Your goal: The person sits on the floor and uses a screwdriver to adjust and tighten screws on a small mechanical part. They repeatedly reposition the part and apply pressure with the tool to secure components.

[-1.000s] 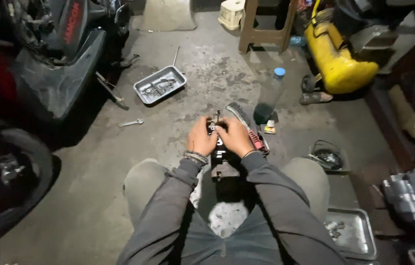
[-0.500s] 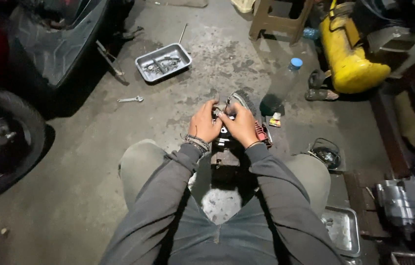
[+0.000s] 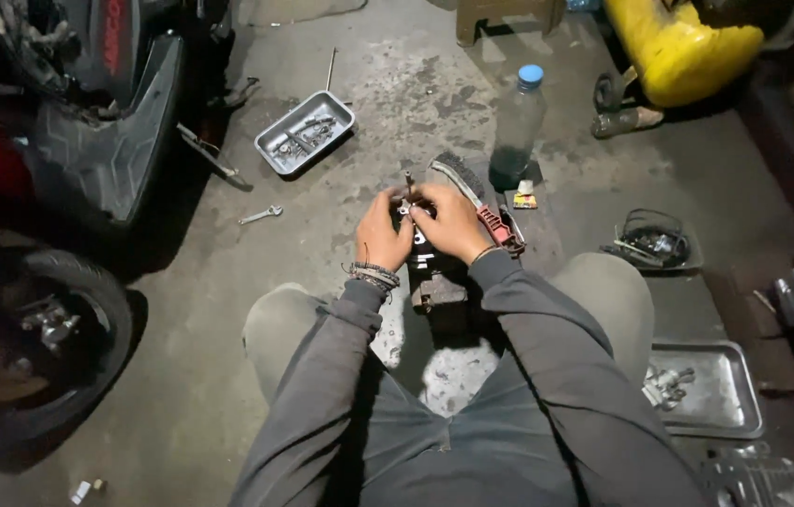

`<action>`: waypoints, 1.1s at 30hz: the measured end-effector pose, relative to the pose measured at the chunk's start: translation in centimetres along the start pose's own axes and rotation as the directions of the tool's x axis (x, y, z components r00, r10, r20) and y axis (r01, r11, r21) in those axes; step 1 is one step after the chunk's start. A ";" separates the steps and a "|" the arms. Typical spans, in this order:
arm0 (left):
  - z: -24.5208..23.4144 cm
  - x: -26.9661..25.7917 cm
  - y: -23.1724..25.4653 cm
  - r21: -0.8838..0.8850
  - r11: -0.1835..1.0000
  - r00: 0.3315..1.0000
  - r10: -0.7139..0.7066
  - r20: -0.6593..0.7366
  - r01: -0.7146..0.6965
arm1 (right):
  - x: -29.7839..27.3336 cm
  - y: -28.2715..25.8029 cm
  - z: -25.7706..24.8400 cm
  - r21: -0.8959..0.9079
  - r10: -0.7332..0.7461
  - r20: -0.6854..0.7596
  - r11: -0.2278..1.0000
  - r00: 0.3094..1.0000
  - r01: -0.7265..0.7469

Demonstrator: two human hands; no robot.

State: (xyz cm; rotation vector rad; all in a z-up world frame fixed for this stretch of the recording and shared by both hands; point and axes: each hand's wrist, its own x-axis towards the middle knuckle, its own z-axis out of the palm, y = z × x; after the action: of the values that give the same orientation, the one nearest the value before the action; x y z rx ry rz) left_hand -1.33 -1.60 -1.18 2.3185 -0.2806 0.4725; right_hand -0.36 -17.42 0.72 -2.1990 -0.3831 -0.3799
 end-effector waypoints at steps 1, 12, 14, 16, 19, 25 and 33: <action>0.0 -0.1 0.0 0.003 1.000 1.000 0.004 0.008 -0.004 | 0.0 0.4 0.3 0.004 0.007 -0.005 1.000 1.000 -0.007; -0.4 -0.4 1.2 0.008 0.999 0.999 0.033 -0.042 -0.033 | -0.2 0.9 1.0 -0.060 0.033 -0.022 0.998 0.999 -0.034; 0.0 -0.4 0.6 0.017 0.998 0.997 0.057 -0.054 -0.056 | -0.3 1.4 1.2 -0.062 0.035 -0.020 0.997 0.999 -0.036; 0.7 0.1 -0.5 0.025 0.996 0.994 0.087 -0.071 -0.086 | 0.1 1.4 1.0 -0.067 0.032 -0.024 0.997 0.999 -0.034; 1.8 -0.1 -1.9 0.080 0.993 0.992 0.097 -0.077 -0.091 | -0.1 1.5 1.1 -0.065 0.020 -0.021 0.998 1.000 -0.022; 1.2 -0.3 -1.3 0.076 0.990 0.989 0.123 -0.080 -0.117 | -0.1 1.8 1.2 -0.067 0.008 -0.024 0.998 1.000 -0.010; 1.9 -0.2 -1.9 0.088 0.992 0.994 0.096 -0.061 -0.090 | -0.2 1.7 1.0 -0.063 0.008 -0.023 0.998 1.000 -0.010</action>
State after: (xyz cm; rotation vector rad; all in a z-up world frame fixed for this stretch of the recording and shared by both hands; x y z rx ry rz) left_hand -0.42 -1.59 -3.70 2.3746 -0.3444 0.6158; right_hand 0.30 -17.59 -1.12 -2.2557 -0.3530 -0.4167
